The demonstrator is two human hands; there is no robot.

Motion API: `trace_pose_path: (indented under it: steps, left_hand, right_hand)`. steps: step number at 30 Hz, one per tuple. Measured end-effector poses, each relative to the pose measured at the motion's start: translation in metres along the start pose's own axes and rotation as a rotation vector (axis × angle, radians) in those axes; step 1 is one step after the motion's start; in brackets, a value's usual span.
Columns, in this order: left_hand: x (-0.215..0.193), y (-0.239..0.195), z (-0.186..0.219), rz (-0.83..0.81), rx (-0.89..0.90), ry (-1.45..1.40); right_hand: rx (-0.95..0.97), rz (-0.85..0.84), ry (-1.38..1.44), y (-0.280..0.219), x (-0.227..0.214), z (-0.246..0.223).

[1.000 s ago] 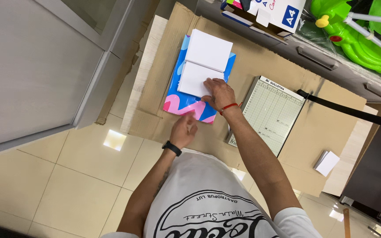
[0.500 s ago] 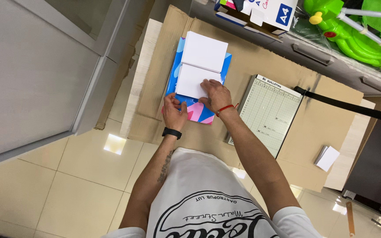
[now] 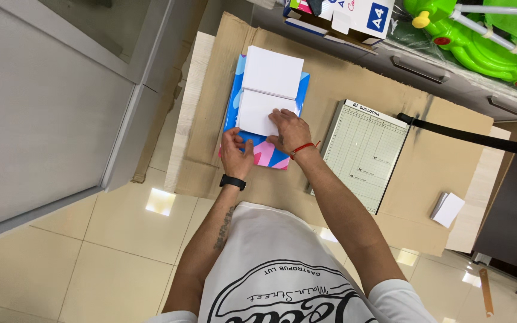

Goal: The person repeatedly picks up sheets of paper from a stack, aligns them on a paper cutter, and cuts them into smaller pieces using the cutter's blade. The cut pieces are stacked on the table.

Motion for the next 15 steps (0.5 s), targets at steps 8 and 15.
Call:
trace_pose_path:
  steps: [8,15]
  left_hand:
    - [-0.014,0.017,-0.003,-0.215,0.051,-0.179]
    - [-0.020,0.026,-0.038,-0.093,0.089,-0.004]
  right_hand:
    - [0.059,0.210,-0.097,0.012,0.026,-0.023]
    - [0.110,0.342,-0.139,0.020,0.027,-0.035]
Point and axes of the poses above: each hand's wrist, its own y-axis towards the middle knuckle, its own x-axis out of the palm, z = x × y, the point moved 1 cm from there along y, towards the middle knuckle, and after that the axes turned 8 degrees about -y, right-handed, at the moved point
